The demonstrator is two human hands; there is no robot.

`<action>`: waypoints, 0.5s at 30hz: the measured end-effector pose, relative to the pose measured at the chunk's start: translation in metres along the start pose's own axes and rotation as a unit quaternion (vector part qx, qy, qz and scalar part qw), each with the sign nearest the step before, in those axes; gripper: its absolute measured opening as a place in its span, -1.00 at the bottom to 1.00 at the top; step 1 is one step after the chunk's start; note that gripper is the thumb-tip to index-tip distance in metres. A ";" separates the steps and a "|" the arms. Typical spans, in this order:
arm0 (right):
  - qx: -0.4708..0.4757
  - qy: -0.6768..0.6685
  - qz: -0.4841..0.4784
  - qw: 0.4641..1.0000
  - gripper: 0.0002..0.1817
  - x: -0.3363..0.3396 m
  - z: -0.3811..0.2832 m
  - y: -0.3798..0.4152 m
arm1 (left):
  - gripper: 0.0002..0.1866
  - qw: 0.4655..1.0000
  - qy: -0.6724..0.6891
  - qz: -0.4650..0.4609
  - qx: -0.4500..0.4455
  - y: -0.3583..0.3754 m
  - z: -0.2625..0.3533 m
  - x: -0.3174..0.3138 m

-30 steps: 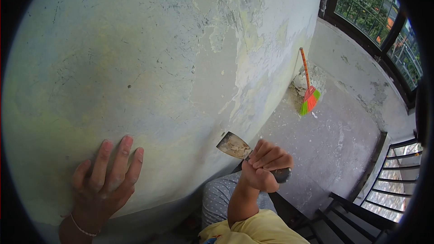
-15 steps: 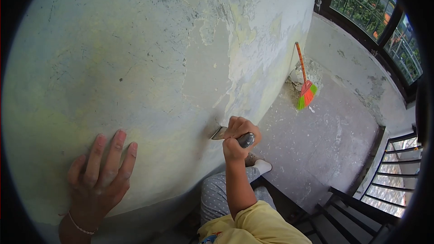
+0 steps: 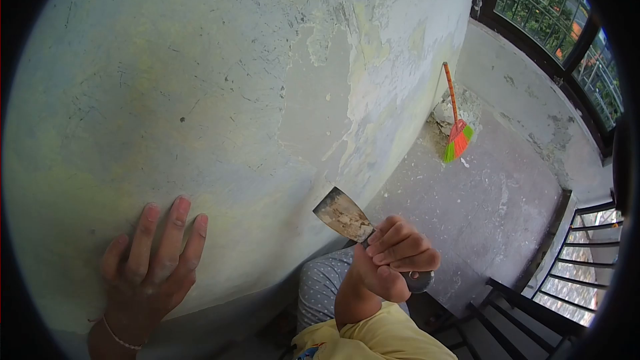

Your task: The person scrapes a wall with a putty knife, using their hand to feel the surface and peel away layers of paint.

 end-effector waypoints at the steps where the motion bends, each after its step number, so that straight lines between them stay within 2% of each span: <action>1: -0.002 0.000 0.001 1.000 -0.85 -0.004 0.008 0.010 | -0.61 1.000 -0.001 0.002 0.001 0.000 0.000 -0.001; 3: -0.127 0.199 -0.074 0.969 -0.85 -0.006 0.032 0.030 | -0.62 1.000 -0.001 0.010 0.002 0.000 0.000 0.000; 5: -0.112 0.179 -0.087 0.974 -0.84 0.000 0.034 0.028 | -0.63 1.000 0.012 0.008 0.011 0.000 0.002 0.001; 7: -0.060 0.063 -0.028 0.996 -0.84 0.003 0.018 0.017 | -0.63 1.000 0.013 0.004 0.009 0.000 0.002 0.002; 8: -0.002 0.023 -0.015 1.000 -0.83 0.000 0.006 0.009 | -0.63 1.000 0.012 0.005 0.015 -0.001 0.002 0.001; 9: -0.006 0.023 -0.016 1.000 -0.83 0.000 0.010 0.012 | -0.63 1.000 0.013 0.002 0.016 -0.001 0.001 0.000; 11: -0.117 0.080 0.008 0.990 -0.85 0.001 0.031 0.029 | -0.63 1.000 -0.007 0.002 0.003 0.000 0.000 0.000; 12: -0.171 0.173 -0.025 0.970 -0.86 -0.005 0.048 0.041 | -0.63 1.000 -0.005 0.002 0.003 0.000 0.000 0.001; 13: -0.167 0.194 -0.063 0.965 -0.87 -0.004 0.048 0.044 | -0.63 1.000 -0.007 0.003 0.002 0.000 0.000 0.001; 15: -0.173 0.224 -0.061 0.957 -0.87 0.002 0.045 0.039 | -0.64 1.000 -0.008 -0.002 -0.003 0.001 0.000 0.001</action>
Point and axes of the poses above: each hand's wrist, its own y-axis away from the middle knuckle, its own x-axis out of the back of the hand, z = x × y, the point moved 2 cm from there along -y, towards the middle knuckle, and after that the axes turned 13 degrees about y, right-handed, at the moved point
